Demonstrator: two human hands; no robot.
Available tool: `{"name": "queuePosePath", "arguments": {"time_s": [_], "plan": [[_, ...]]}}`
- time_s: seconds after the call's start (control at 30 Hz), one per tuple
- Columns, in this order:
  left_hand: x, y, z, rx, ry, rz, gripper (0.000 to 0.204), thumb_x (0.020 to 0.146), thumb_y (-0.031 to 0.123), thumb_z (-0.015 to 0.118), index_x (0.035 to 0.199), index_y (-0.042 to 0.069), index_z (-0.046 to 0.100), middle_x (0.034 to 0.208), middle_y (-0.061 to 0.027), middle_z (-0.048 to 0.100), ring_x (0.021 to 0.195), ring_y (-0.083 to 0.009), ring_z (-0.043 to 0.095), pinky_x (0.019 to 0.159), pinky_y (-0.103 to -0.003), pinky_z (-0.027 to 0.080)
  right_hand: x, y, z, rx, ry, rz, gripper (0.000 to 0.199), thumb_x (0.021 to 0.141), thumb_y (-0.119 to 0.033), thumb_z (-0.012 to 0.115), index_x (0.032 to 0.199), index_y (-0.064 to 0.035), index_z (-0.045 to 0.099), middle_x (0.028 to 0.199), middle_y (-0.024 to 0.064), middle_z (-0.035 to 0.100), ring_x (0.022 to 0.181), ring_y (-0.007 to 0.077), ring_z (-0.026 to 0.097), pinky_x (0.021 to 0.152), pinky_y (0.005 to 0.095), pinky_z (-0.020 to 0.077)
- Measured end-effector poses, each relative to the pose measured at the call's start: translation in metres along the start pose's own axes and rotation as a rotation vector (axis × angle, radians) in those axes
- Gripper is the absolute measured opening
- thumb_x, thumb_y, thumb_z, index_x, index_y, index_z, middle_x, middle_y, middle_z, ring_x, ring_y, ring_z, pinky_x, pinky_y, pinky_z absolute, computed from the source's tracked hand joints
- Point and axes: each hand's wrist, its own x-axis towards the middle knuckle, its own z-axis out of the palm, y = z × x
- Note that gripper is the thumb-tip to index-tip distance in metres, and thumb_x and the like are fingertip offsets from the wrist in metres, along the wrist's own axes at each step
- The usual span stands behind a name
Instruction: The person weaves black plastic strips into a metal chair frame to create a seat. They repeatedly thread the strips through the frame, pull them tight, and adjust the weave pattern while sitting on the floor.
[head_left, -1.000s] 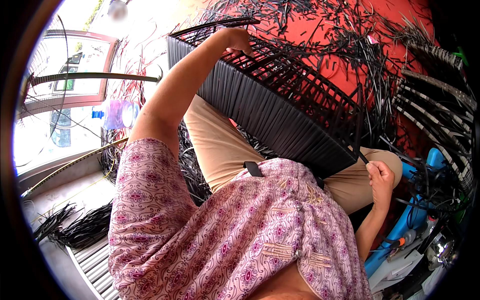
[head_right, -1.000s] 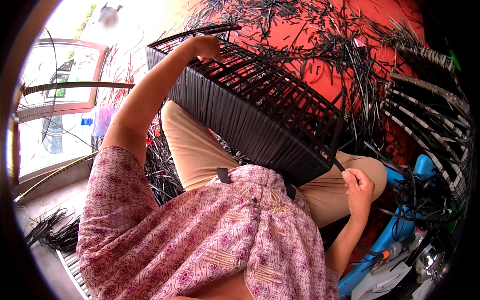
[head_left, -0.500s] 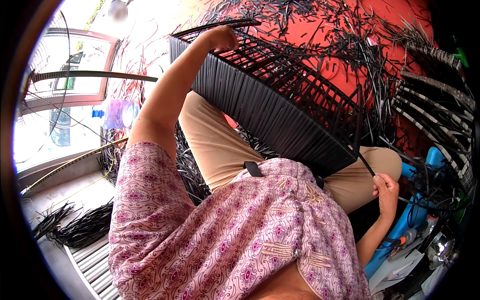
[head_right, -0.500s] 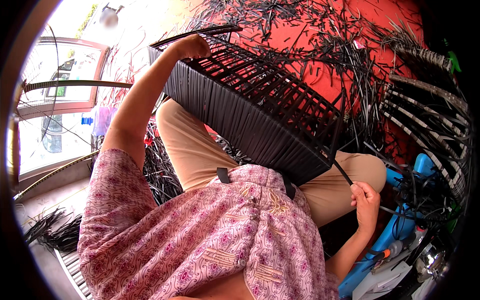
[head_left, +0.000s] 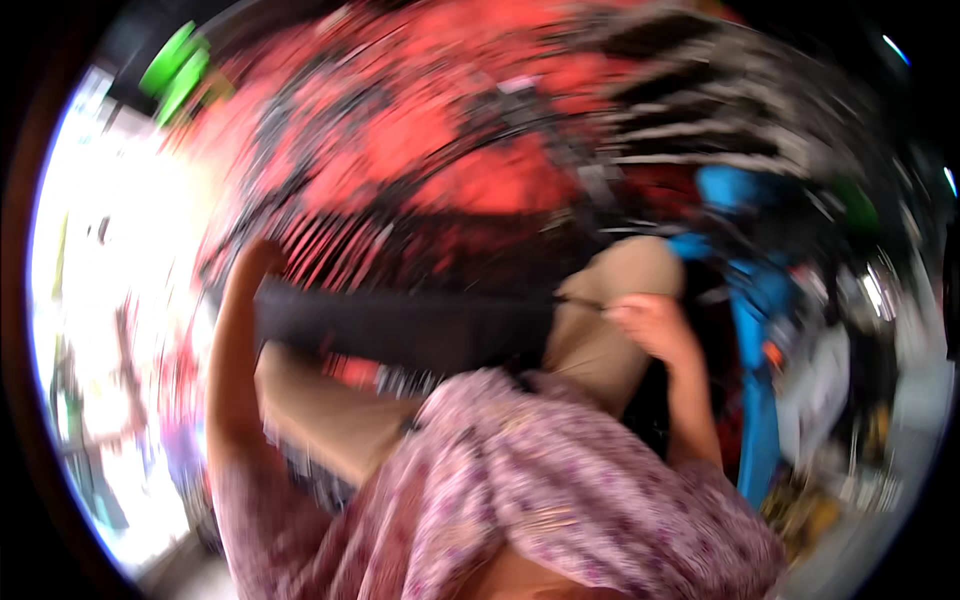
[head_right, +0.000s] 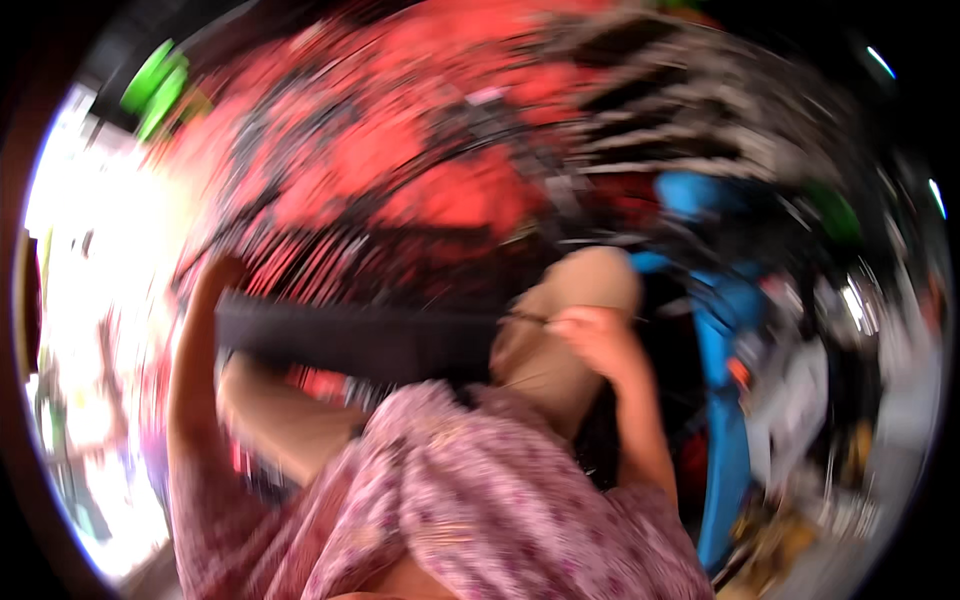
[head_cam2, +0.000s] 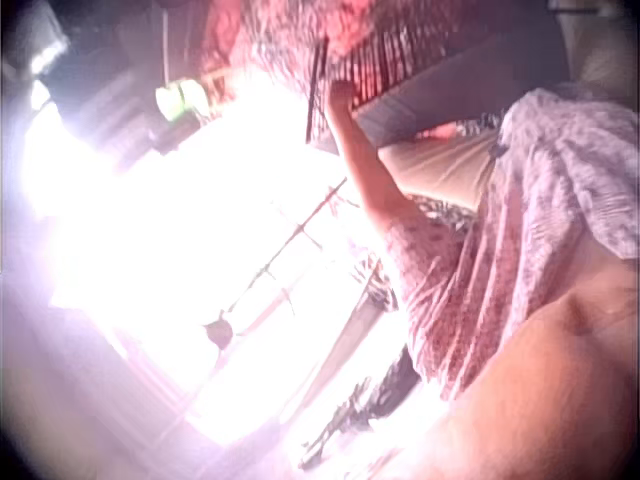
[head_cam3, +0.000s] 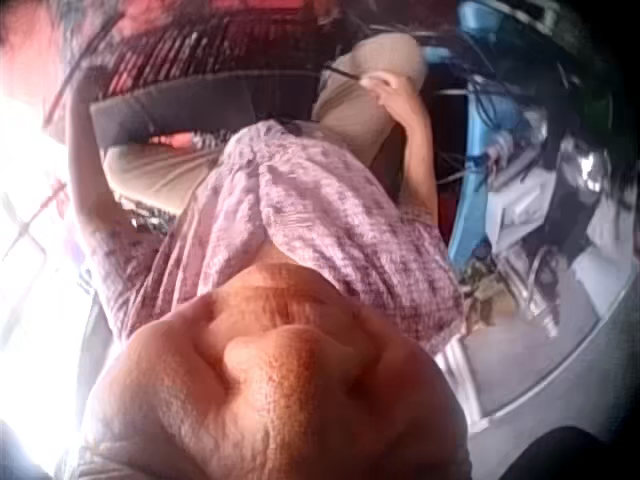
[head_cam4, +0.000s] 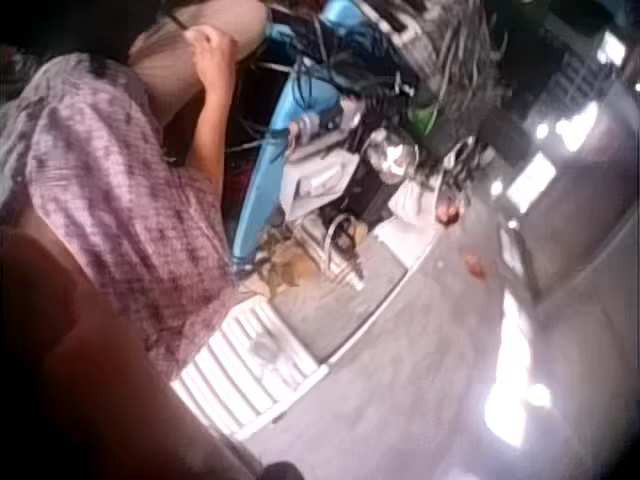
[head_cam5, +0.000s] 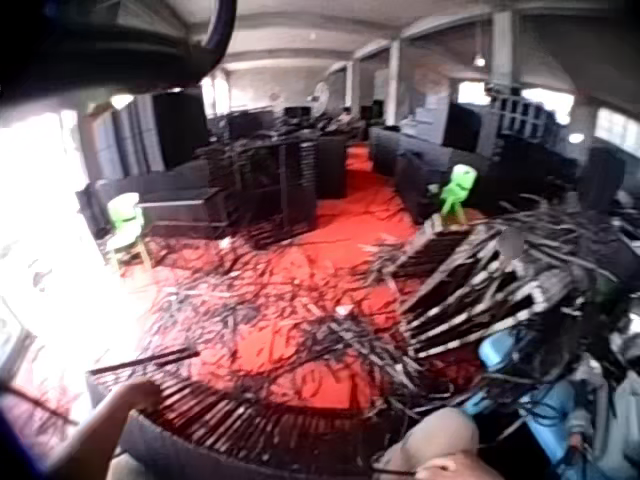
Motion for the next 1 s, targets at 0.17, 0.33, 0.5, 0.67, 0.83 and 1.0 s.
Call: {"name": "queuePosePath", "arguments": {"time_s": [0.17,0.33,0.5,0.67,0.83,1.0], "plan": [[0.029,0.001,-0.037,-0.281,0.191,0.149,0.023,0.073,0.011,0.056,0.051,0.004,0.060,0.053,-0.0116,0.061,0.050,-0.0214,0.062,0.048,-0.036,0.050,0.003,0.017,-0.007,-0.222,0.077,-0.181,0.025,0.087,-0.030,0.065,0.094,-0.0069,0.072,0.073,0.0074,0.067,0.068,0.0145,0.063,0.065,0.0316,0.0491],[0.042,0.044,-0.112,-0.802,0.085,-0.122,0.008,0.065,-0.008,0.063,0.063,-0.004,0.056,0.053,-0.0180,0.058,0.040,-0.0252,0.057,0.035,-0.038,0.042,-0.014,0.035,-0.013,-0.272,0.175,-0.198,0.024,0.090,-0.026,0.060,0.098,-0.0060,0.072,0.072,0.0105,0.067,0.063,0.0200,0.065,0.061,0.0355,0.0498],[0.050,0.051,-0.141,-0.951,-0.269,-0.641,0.026,0.063,0.007,0.073,0.044,0.003,0.056,0.047,-0.0085,0.057,0.039,-0.0164,0.054,0.035,-0.033,0.039,-0.034,0.035,-0.016,-0.229,0.185,-0.132,0.024,0.091,-0.025,0.058,0.098,-0.0060,0.071,0.069,0.0080,0.065,0.060,0.0183,0.062,0.058,0.0339,0.0485],[0.045,0.058,-0.149,-1.024,-0.232,-0.756,0.020,0.081,0.018,0.074,0.071,0.002,0.068,0.058,-0.0103,0.064,0.043,-0.0191,0.059,0.036,-0.035,0.040,-0.040,0.031,-0.010,-0.258,0.210,-0.142,0.027,0.088,-0.022,0.052,0.091,-0.0043,0.071,0.081,0.0133,0.070,0.079,0.0320,0.066,0.074,0.0424,0.0496],[0.029,0.078,-0.184,-1.146,-0.208,-0.805,0.026,0.082,0.024,0.077,0.083,-0.001,0.068,0.063,-0.0094,0.066,0.046,-0.0195,0.063,0.034,-0.035,0.038,-0.038,0.037,-0.009,-0.236,0.216,-0.133,0.025,0.088,-0.022,0.053,0.090,-0.0043,0.071,0.075,0.0119,0.069,0.072,0.0291,0.066,0.069,0.0414,0.0496],[0.020,0.098,-0.205,-0.778,-0.032,-0.794,0.038,0.073,0.032,0.085,0.064,-0.001,0.067,0.055,-0.0085,0.064,0.040,-0.0173,0.056,0.038,-0.038,0.041,-0.036,0.051,-0.001,-0.186,0.254,-0.165,0.025,0.087,-0.024,0.055,0.090,-0.0054,0.071,0.071,0.0108,0.067,0.066,0.0273,0.065,0.066,0.0410,0.0492]]}}
